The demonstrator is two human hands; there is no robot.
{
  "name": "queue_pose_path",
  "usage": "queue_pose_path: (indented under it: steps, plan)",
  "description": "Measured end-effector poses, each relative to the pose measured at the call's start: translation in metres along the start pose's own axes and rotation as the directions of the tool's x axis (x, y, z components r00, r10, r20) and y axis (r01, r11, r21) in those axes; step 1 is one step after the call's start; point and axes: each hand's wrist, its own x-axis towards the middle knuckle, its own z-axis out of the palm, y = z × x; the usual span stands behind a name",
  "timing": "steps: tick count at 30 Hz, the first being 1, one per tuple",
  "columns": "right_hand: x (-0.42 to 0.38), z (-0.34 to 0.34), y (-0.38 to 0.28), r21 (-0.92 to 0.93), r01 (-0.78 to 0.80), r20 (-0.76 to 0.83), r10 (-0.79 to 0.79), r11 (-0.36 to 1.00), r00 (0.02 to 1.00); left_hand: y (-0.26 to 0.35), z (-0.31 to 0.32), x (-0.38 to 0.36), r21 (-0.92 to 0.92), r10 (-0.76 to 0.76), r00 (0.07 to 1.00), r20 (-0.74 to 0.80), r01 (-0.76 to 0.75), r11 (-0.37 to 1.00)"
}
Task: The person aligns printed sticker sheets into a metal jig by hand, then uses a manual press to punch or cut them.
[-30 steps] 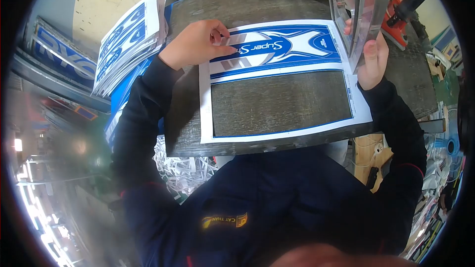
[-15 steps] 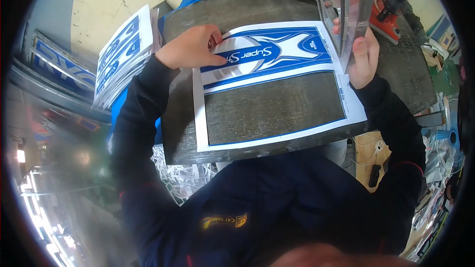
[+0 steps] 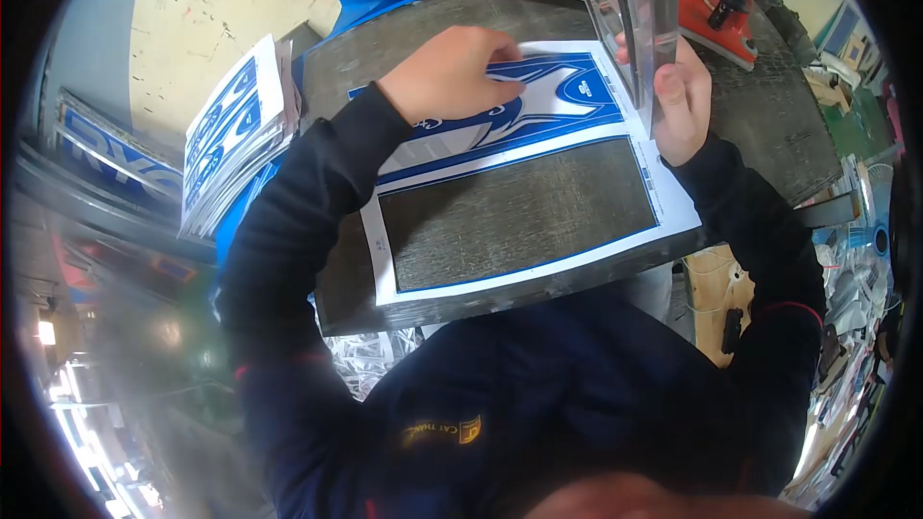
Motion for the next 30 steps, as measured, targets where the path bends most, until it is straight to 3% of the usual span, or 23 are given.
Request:
queue_pose_path:
  steps: [7,9,11,13,17,19,21,22,25,29,30]
  plan:
    - [0.000,-0.004,0.002,-0.014,0.007,0.011,-0.007,1.000,1.000,0.024,0.017,-0.008,0.132,0.115,0.979,-0.166,-0.094,0.987]
    - [-0.001,-0.004,0.002,-0.011,0.000,0.020,0.000,1.000,1.000,0.030,0.013,-0.022,-0.001,0.131,0.951,-0.280,-0.137,0.991]
    - [0.000,-0.003,0.000,-0.019,0.017,0.019,-0.017,1.000,1.000,0.033,0.011,-0.040,-0.013,0.050,0.947,-0.317,-0.057,0.998]
    - [0.001,-0.001,0.000,-0.020,0.022,0.009,-0.022,1.000,1.000,0.029,0.017,-0.056,-0.279,-0.111,0.924,-0.367,0.004,0.960]
    - [0.000,-0.001,0.001,-0.002,0.019,0.007,-0.019,1.000,1.000,0.026,0.025,-0.068,-0.173,-0.093,0.891,-0.445,0.016,0.985]
    - [0.000,-0.003,0.002,0.000,0.013,0.022,-0.013,1.000,1.000,0.030,0.018,-0.067,-0.239,-0.123,0.910,-0.396,0.027,0.971]
    - [0.000,-0.004,0.001,-0.002,0.009,0.039,-0.009,1.000,0.999,0.025,0.018,-0.062,0.072,0.205,0.890,-0.408,-0.192,0.979]
    - [0.000,-0.003,0.000,-0.021,0.015,0.038,-0.014,1.000,0.999,0.020,0.020,-0.062,0.090,0.265,0.888,-0.375,-0.249,0.964]
    - [0.001,-0.001,0.000,-0.033,0.030,0.034,-0.029,0.999,0.999,0.021,0.022,-0.068,0.087,0.224,0.881,-0.417,-0.207,0.974]
    - [0.000,-0.005,0.000,-0.079,0.046,0.038,-0.043,0.996,0.998,0.040,0.029,-0.086,0.146,0.286,0.885,-0.367,-0.248,0.958]
    - [-0.001,-0.003,-0.001,-0.044,0.023,0.022,-0.022,0.999,1.000,0.043,0.030,-0.090,0.116,0.261,0.867,-0.425,-0.234,0.965]
